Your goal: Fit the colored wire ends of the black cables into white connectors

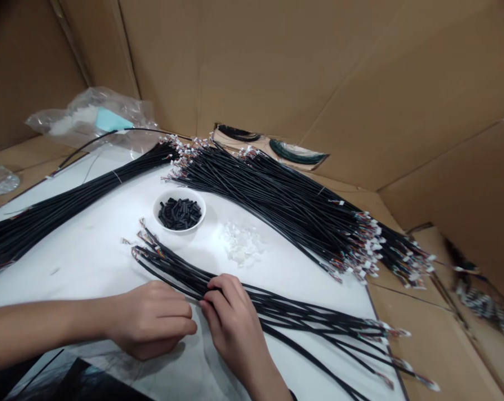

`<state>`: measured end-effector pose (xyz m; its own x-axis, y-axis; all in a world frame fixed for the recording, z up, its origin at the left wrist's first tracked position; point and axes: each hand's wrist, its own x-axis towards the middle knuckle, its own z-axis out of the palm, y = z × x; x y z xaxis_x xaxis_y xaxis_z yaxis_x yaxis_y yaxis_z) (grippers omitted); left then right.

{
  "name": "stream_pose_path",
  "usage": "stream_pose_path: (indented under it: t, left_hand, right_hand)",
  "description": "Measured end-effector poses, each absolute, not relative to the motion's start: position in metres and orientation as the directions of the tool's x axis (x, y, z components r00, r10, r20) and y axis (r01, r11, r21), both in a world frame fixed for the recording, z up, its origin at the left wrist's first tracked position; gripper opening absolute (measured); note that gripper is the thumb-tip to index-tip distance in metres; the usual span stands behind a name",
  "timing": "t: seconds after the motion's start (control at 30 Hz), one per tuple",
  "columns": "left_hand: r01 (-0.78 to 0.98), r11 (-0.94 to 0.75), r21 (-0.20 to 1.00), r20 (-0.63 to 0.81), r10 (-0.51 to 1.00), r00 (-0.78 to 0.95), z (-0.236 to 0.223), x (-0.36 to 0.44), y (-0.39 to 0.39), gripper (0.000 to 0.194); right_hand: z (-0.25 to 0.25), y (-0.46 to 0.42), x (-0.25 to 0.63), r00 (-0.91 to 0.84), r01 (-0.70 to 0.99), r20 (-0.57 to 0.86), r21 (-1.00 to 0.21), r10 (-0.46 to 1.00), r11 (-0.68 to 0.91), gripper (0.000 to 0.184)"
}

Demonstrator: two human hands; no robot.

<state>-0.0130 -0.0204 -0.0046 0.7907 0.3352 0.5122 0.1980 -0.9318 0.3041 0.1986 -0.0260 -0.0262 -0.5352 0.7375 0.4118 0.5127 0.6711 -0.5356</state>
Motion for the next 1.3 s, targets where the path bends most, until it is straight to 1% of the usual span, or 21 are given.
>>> stream_pose_path:
  t: [0.17,0.27,0.37,0.47,0.53,0.57,0.63,0.67,0.77,0.87,0.9,1.0,1.1,1.2,1.3]
  left_hand:
    - [0.224,-0.922,0.316,0.505,0.363,0.783,-0.005,-0.014,-0.019,0.016]
    - [0.226,-0.920,0.319,0.474,0.362,0.803,-0.006,-0.014,-0.019,0.016]
    - [0.225,-0.920,0.321,0.480,0.363,0.798,-0.007,-0.013,-0.020,0.016]
    - [0.283,-0.903,0.322,0.527,0.420,0.739,-0.005,-0.012,-0.017,0.017]
    - [0.395,-0.840,0.372,0.555,0.543,0.630,0.000,-0.015,-0.012,0.016]
    - [0.468,-0.779,0.417,0.562,0.626,0.540,0.003,-0.018,-0.008,0.014]
    - [0.598,-0.606,0.524,0.550,0.777,0.306,0.009,-0.027,0.003,0.011]
    - [0.637,-0.525,0.564,0.540,0.818,0.197,0.011,-0.034,0.010,0.010]
    - [0.652,-0.321,0.687,0.473,0.878,-0.066,0.012,-0.056,0.034,0.013]
    - [0.598,-0.170,0.784,0.362,0.907,-0.216,0.001,-0.073,0.055,0.016]
    - [0.583,-0.134,0.801,0.327,0.914,-0.239,-0.004,-0.077,0.060,0.014]
    - [0.553,-0.056,0.831,0.229,0.941,-0.249,-0.016,-0.082,0.068,0.021]
    - [0.555,-0.018,0.832,0.187,0.950,-0.249,-0.019,-0.088,0.072,0.023]
    - [0.606,0.000,0.795,0.186,0.952,-0.244,-0.012,-0.107,0.079,0.024]
    - [0.709,0.033,0.704,0.182,0.957,-0.225,0.002,-0.141,0.092,0.024]
  right_hand:
    - [-0.025,-0.026,0.197,-0.518,0.521,0.425,-0.531,0.742,0.668,0.015]
    - [-0.024,-0.026,0.197,-0.525,0.532,0.427,-0.510,0.736,0.676,0.014]
    - [-0.026,-0.026,0.199,-0.529,0.574,0.407,-0.475,0.745,0.667,0.013]
    - [-0.032,-0.024,0.203,-0.520,0.637,0.383,-0.422,0.764,0.645,0.032]
    - [-0.036,-0.023,0.205,-0.521,0.667,0.360,-0.395,0.774,0.632,0.042]
    - [-0.037,-0.022,0.206,-0.523,0.675,0.350,-0.387,0.777,0.628,0.044]
    - [-0.040,-0.022,0.207,-0.515,0.691,0.339,-0.380,0.787,0.615,0.043]
    - [-0.040,-0.022,0.208,-0.506,0.697,0.340,-0.379,0.793,0.608,0.042]
    - [-0.040,-0.022,0.207,-0.483,0.707,0.348,-0.386,0.803,0.593,0.040]
    - [-0.039,-0.022,0.206,-0.490,0.694,0.362,-0.389,0.793,0.606,0.041]
    - [-0.038,-0.022,0.206,-0.493,0.689,0.367,-0.388,0.789,0.611,0.041]
    - [-0.038,-0.021,0.207,-0.496,0.681,0.375,-0.392,0.783,0.619,0.041]
    - [-0.037,-0.021,0.206,-0.495,0.680,0.368,-0.399,0.787,0.615,0.041]
    - [-0.035,-0.022,0.205,-0.486,0.681,0.357,-0.417,0.797,0.602,0.041]
    - [-0.032,-0.022,0.204,-0.480,0.680,0.333,-0.444,0.812,0.584,0.039]
